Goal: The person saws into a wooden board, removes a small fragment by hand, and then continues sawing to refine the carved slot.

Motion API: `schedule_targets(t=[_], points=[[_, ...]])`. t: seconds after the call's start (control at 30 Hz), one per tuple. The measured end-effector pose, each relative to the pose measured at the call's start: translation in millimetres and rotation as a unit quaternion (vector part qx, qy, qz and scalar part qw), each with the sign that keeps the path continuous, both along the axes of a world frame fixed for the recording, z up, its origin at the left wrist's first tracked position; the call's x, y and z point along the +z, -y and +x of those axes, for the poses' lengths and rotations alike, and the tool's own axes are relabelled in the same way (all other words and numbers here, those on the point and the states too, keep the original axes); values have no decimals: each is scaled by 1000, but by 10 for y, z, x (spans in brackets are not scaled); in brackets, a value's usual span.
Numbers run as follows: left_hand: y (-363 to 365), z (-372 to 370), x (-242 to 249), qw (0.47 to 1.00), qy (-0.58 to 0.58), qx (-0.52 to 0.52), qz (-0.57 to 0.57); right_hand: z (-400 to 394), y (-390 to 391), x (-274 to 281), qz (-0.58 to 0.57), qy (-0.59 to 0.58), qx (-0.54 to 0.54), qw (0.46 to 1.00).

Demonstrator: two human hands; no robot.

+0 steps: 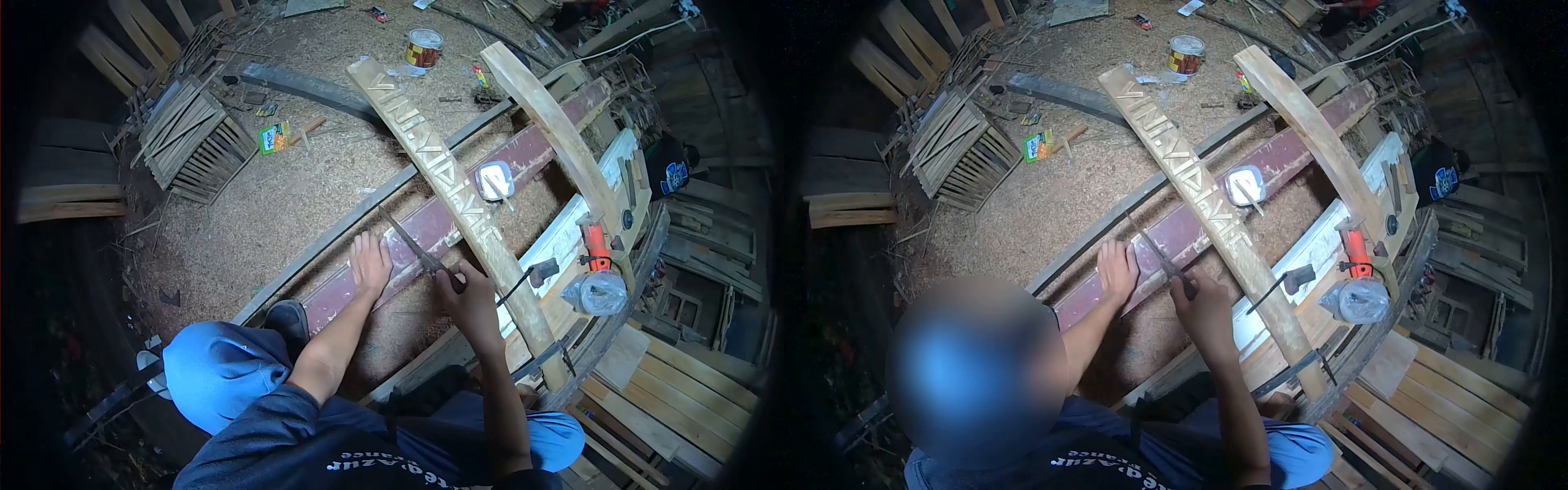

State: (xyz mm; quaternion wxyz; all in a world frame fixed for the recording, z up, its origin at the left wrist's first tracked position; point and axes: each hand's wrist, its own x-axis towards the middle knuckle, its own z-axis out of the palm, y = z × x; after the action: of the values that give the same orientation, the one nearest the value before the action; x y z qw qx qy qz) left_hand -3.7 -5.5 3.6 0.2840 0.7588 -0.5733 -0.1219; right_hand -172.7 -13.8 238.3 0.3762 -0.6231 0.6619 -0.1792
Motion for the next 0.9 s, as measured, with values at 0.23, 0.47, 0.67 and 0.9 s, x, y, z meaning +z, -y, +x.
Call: schedule_targets(t=[0.23, 0.47, 0.67, 0.9], points=[[-16, -16, 15, 1000, 5, 10, 11, -42, -74, -113, 9, -4, 15, 1000], [-28, 7, -8, 1000, 0, 7, 12, 1, -151, -140, -34, -24, 28, 999], [-19, 8, 14, 1000, 2, 0, -10, 34, -187, -96, 6, -37, 27, 999], [-6, 8, -113, 999, -27, 19, -25, 46, -211, -154, 3, -24, 48, 999]])
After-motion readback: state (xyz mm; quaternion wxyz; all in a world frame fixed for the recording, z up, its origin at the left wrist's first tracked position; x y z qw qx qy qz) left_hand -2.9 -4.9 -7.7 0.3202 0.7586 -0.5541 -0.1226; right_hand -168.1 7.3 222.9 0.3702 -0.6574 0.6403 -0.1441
